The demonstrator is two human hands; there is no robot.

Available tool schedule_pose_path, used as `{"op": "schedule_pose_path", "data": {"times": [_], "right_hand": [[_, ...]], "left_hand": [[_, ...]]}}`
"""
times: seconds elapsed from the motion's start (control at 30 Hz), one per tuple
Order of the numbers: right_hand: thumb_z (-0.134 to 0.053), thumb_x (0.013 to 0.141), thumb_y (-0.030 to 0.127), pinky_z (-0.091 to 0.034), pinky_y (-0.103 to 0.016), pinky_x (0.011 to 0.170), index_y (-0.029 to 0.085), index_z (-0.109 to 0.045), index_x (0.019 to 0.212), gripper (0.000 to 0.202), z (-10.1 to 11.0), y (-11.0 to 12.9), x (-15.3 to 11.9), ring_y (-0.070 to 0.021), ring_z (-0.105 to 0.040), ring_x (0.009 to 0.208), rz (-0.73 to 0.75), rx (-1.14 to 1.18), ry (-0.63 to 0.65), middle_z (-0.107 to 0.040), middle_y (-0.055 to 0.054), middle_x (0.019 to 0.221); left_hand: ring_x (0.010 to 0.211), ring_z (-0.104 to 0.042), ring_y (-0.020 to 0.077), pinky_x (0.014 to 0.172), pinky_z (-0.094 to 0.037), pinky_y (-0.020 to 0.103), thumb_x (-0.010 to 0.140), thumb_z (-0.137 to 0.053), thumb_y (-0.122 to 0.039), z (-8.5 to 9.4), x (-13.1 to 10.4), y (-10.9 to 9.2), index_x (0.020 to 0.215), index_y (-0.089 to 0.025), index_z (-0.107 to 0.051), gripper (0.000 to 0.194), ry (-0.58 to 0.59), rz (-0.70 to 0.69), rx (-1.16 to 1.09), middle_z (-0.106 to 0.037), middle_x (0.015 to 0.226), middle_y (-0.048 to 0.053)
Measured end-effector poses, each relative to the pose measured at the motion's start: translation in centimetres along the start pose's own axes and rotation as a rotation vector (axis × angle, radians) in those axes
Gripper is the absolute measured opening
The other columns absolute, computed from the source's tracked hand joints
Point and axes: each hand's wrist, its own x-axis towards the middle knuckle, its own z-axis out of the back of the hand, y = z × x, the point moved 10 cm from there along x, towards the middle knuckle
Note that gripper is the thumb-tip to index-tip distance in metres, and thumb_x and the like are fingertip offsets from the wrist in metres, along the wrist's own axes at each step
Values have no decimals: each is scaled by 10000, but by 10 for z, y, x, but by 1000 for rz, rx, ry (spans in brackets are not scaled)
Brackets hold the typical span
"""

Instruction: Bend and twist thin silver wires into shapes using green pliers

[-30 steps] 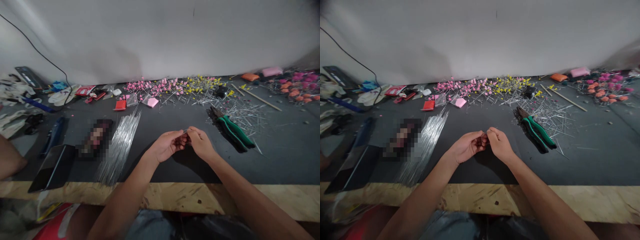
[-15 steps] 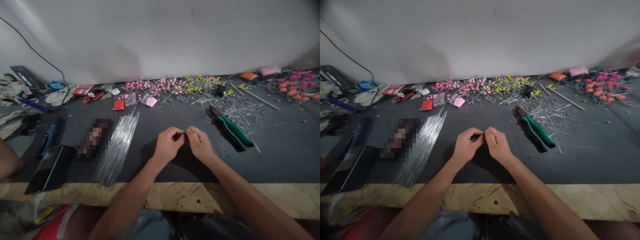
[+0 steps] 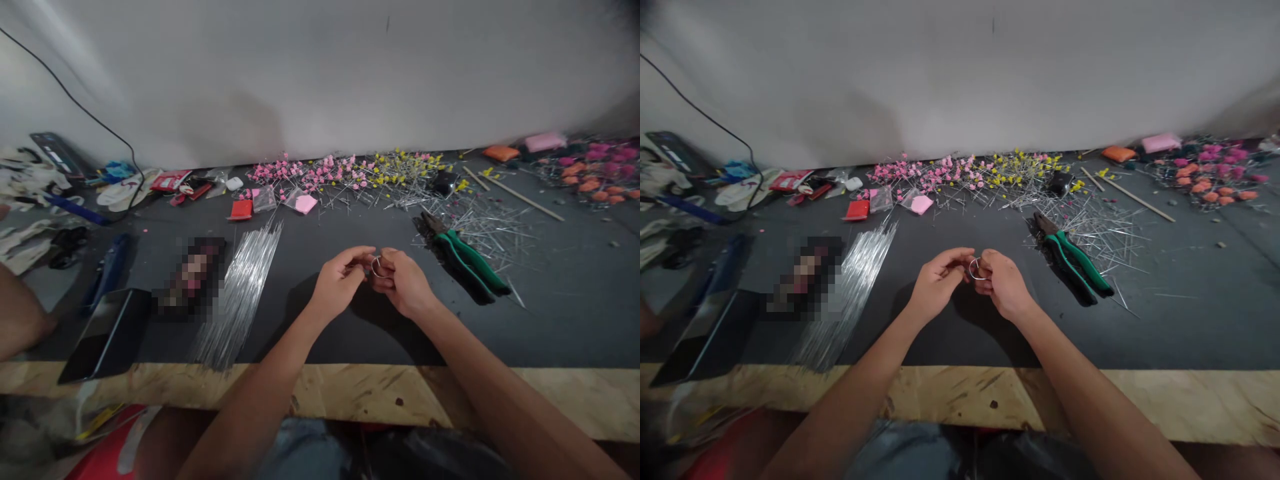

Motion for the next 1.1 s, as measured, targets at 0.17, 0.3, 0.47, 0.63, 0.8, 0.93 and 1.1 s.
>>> {"op": "schedule_pose_path", "data": {"times": [0.17, 0.3, 0.47, 0.63, 0.8, 0.93, 1.1], "right_hand": [[-451, 692, 229, -139, -191, 362, 202, -264, 523, 253, -3, -4, -1, -49, -186, 368, -58, 19, 26, -221, 86, 459], [-444, 687, 219, -149, -194, 364, 201, -271, 515, 245, -3, -10, -1, -51, -194, 365, -115, 9, 58, -217, 88, 453], [-448, 705, 236, -146, -196, 361, 200, -283, 508, 259, -5, -20, -3, -53, -199, 358, -220, 10, 95, -219, 89, 437], [-454, 767, 348, -256, -210, 373, 197, -372, 539, 286, -12, -22, -4, -73, -319, 370, -199, -48, 169, -310, 73, 446], [-490, 777, 489, -429, -245, 541, 196, -550, 854, 309, -11, 7, -3, -112, -529, 600, 152, -176, 141, -564, 2, 731], [-602, 739, 373, -462, -254, 645, 207, -572, 960, 278, -3, 20, -6, -121, -575, 705, 319, -424, 29, -613, -6, 799], [-573, 758, 339, -469, -276, 658, 207, -613, 896, 194, 3, 26, -5, -132, -588, 669, 380, -592, -49, -639, -7, 752]], "left_hand": [[900, -582, 160, 853, -421, 315, 802, -466, -163, -1, -2, -14, 959, -251, -663, 266, 26, -143, 239, -652, 989, 36], [933, -573, 176, 883, -399, 334, 808, -483, -192, -2, -3, -18, 957, -266, -662, 245, 52, -179, 311, -656, 995, 34], [918, -566, 177, 889, -379, 319, 808, -513, -255, 0, -5, -22, 891, -270, -679, 187, 22, -220, 351, -663, 944, 40], [878, -562, 173, 866, -380, 304, 792, -537, -264, 9, -6, -21, 853, -258, -680, 156, -79, -175, 317, -657, 890, 40], [664, -569, 129, 677, -439, 263, 739, -598, -310, 29, -1, 5, 818, -199, -658, 148, -234, 24, 94, -649, 756, 20], [603, -560, 105, 618, -447, 249, 709, -628, -305, 28, 4, 23, 790, -165, -639, 162, -232, 134, -92, -634, 692, 5], [599, -576, 108, 612, -448, 256, 707, -628, -294, 16, 5, 31, 769, -142, -625, 164, -156, 206, -243, -625, 641, 10]]}}
